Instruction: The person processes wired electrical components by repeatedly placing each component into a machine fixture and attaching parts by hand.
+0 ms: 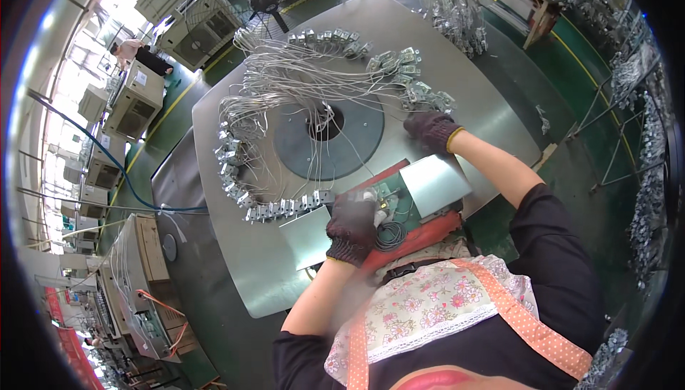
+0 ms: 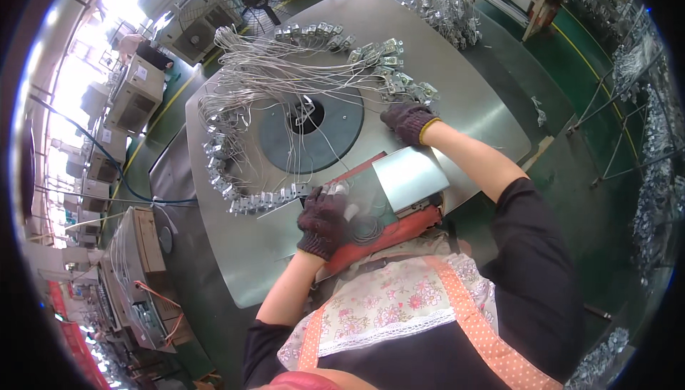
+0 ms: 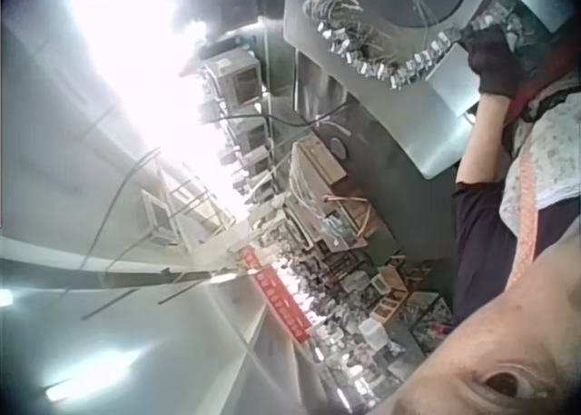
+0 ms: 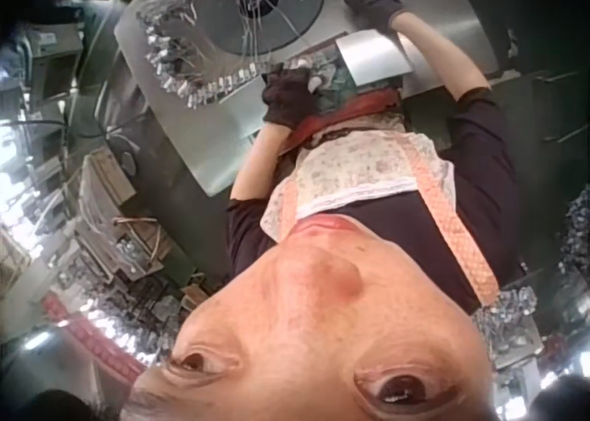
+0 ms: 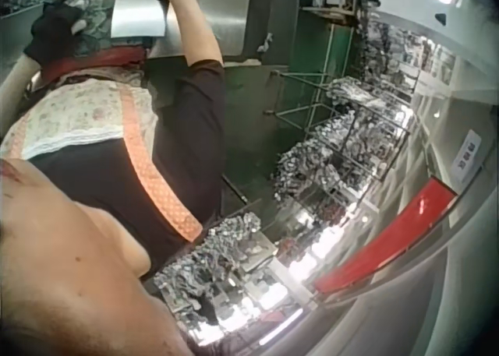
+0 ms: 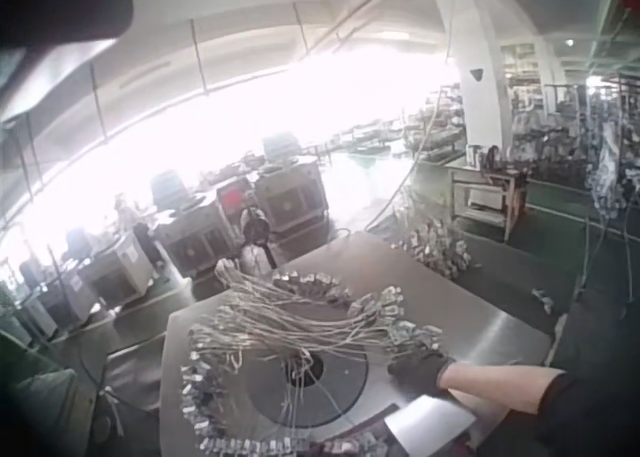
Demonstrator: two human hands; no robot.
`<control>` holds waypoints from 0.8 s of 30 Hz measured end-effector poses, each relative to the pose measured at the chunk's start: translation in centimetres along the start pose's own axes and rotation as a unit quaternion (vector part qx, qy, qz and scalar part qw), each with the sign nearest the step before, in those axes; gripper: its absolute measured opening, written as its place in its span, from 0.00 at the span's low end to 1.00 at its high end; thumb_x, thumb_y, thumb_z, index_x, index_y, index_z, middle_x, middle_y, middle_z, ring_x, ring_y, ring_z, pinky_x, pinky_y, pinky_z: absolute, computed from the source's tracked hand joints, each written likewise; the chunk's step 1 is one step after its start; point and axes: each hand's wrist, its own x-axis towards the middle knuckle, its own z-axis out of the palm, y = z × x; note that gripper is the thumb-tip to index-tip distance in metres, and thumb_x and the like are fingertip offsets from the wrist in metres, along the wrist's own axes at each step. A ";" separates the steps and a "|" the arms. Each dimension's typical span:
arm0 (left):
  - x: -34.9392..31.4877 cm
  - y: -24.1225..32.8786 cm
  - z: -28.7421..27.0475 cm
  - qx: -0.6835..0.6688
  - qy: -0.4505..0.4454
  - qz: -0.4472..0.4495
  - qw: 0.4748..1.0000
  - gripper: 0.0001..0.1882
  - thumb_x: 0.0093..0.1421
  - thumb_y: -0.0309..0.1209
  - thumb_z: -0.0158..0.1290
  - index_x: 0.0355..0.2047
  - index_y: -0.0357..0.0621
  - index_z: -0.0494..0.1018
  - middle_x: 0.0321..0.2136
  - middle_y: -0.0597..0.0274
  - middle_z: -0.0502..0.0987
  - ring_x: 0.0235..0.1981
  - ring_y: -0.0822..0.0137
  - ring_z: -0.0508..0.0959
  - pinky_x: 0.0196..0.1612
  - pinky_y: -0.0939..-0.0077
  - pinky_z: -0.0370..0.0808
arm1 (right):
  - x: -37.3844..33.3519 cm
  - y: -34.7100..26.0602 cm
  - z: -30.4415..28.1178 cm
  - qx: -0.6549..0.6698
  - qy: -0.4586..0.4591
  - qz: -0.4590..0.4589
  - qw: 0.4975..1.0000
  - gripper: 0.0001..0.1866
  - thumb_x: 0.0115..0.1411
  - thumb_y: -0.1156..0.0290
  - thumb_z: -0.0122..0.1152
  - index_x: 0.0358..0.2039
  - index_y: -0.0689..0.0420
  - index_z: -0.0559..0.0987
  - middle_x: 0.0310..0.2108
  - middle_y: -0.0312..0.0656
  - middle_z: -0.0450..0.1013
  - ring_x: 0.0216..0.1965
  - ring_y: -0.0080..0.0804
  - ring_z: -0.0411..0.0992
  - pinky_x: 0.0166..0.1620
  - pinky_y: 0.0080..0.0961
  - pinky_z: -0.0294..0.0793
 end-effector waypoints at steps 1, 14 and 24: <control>0.0 -0.1 0.5 0.003 0.002 -0.004 1.000 0.27 0.61 0.45 0.57 0.53 0.37 0.75 0.49 0.46 0.80 0.55 0.49 0.77 0.64 0.52 0.66 | -0.1 0.7 0.4 0.027 0.024 -0.009 0.999 0.16 0.55 0.72 0.61 0.45 0.56 0.80 0.40 0.54 0.78 0.47 0.56 0.78 0.50 0.46 0.77; 0.1 -0.5 0.8 -0.003 -0.002 0.005 1.000 0.26 0.63 0.44 0.55 0.55 0.38 0.74 0.52 0.45 0.78 0.57 0.48 0.77 0.66 0.51 0.64 | -11.6 -3.1 -2.6 0.308 0.358 -0.068 0.879 0.36 0.50 0.69 0.74 0.61 0.50 0.73 0.54 0.49 0.75 0.52 0.47 0.76 0.55 0.37 0.78; 0.0 -0.7 2.5 0.008 0.109 0.040 0.993 0.21 0.59 0.43 0.58 0.46 0.40 0.77 0.43 0.50 0.79 0.52 0.51 0.76 0.61 0.55 0.66 | -12.1 -7.5 -3.7 0.583 0.088 -0.156 0.792 0.37 0.55 0.60 0.74 0.64 0.54 0.72 0.58 0.42 0.74 0.61 0.37 0.71 0.66 0.39 0.69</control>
